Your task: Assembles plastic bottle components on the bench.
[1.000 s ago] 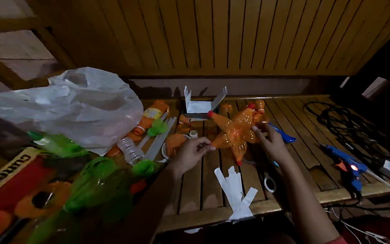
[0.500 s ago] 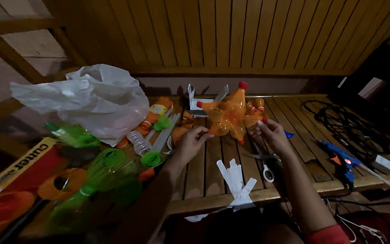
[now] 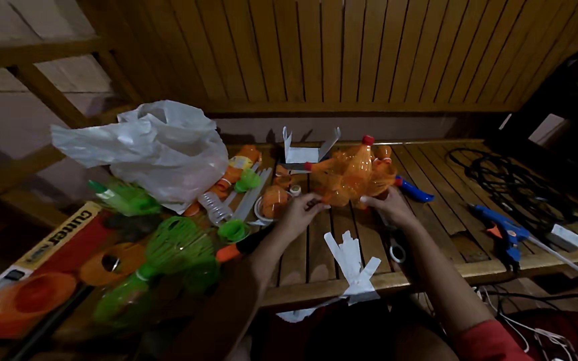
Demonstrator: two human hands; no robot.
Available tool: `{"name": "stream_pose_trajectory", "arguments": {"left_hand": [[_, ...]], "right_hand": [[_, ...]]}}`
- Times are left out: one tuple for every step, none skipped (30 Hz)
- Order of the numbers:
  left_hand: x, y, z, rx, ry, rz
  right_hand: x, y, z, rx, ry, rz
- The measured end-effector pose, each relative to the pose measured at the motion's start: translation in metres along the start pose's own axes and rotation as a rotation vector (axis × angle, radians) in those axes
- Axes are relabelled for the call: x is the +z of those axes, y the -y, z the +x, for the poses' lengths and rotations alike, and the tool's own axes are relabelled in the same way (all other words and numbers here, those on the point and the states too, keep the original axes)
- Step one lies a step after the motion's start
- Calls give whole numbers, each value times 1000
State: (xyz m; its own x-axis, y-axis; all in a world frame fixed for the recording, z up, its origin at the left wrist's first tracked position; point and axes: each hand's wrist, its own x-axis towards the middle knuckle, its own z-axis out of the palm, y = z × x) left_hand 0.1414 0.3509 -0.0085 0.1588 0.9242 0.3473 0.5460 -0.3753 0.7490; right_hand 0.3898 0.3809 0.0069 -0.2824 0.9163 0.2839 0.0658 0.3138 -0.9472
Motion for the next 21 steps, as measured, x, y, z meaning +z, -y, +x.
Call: {"name": "stream_pose_trajectory", "arguments": {"left_hand": [[2,2,0,24,-6,0],[3,3,0,46,-9,-3],[4,5,0,61,-10,-7],[4,4,0,63,-8,-15],[4,3,0,48,3,-29],[1,1,0,22,10,-44],[-2,-3,-2,-9,5,-56],[-6,-7,-4,-33,-32,-71],[-11,-10,-5,-39,-106,-92],[-16,-12,-6,-8,-205,-106],[-22,-15,-4,35,-302,-105],[-28,-23,-2,82,-377,-91],[-35,-35,1,149,-415,-58],[-42,-50,6,222,-417,-9],[-48,-67,12,290,-386,46],[-54,-85,21,351,-334,98],[-59,-102,33,402,-247,156],[-63,-116,47,445,-136,225],[-67,-130,60,453,-4,291],[-71,-144,72,418,141,357],[-73,-156,83,384,263,416]], "right_hand": [[1,1,-1,6,-3,6],[2,2,-2,12,-5,18],[2,3,-2,13,-8,39],[2,2,-2,19,-19,64],[2,1,-1,24,-33,90],[2,0,0,25,-46,107],[2,-2,1,27,-54,118],[2,-4,1,22,-60,126],[2,-5,1,11,-62,135],[2,-6,2,2,-64,141],[1,-6,3,-2,-68,141],[1,-5,3,-2,-69,135],[1,-3,2,0,-69,133],[2,-2,1,4,-68,126],[3,-1,0,4,-71,119],[4,-1,0,3,-73,112],[4,1,0,4,-68,106],[4,1,-1,4,-64,101],[3,1,-1,5,-60,101],[3,2,-2,4,-61,101],[3,2,-2,-3,-63,102]]}}
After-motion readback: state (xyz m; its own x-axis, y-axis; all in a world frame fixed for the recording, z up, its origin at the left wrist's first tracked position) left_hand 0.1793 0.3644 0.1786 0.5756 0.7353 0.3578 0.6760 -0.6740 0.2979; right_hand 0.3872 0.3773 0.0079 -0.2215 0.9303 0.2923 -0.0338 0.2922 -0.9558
